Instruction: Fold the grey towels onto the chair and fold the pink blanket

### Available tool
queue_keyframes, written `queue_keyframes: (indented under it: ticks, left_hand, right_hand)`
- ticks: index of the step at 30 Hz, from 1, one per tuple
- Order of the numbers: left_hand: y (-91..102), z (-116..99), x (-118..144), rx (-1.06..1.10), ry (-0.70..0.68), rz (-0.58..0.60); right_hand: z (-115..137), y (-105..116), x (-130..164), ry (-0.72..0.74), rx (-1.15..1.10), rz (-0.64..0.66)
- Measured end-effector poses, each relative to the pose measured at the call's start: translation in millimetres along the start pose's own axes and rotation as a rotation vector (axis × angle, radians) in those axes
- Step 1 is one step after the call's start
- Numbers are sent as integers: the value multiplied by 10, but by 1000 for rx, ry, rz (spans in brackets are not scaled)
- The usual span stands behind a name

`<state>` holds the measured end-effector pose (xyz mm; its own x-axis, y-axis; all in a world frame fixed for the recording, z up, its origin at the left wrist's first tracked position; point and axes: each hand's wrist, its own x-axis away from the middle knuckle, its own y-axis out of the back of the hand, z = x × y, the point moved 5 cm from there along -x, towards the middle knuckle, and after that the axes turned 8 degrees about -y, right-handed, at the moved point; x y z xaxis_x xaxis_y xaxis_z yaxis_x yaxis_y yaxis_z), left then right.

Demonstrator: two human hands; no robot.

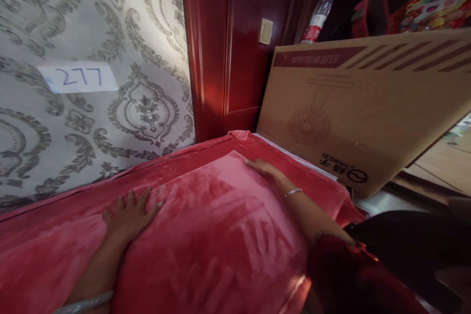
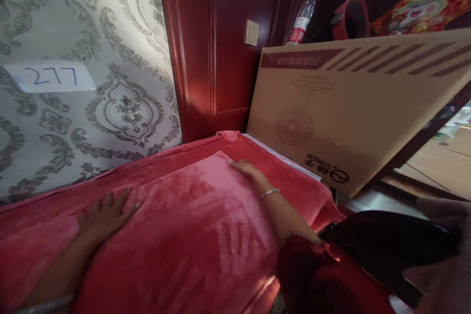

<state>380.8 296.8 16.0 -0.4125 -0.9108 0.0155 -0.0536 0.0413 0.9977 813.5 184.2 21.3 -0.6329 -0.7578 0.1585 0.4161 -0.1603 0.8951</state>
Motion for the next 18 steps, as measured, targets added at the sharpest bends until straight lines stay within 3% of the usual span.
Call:
queue_keyframes:
  ticks: [4, 9, 13, 18]
  left_hand:
    - [33, -30, 13, 12, 17, 5]
    - [72, -54, 33, 12, -1, -21]
    - [97, -97, 67, 50, -55, -44]
    - [113, -138, 72, 25, -45, -44]
  right_hand:
    - [-202, -108, 324, -39, 44, -64]
    - [-195, -235, 531, -69, 49, -202]
    - [-291, -120, 595, -28, 15, -157]
    - [-716, 96, 916, 6, 27, -64]
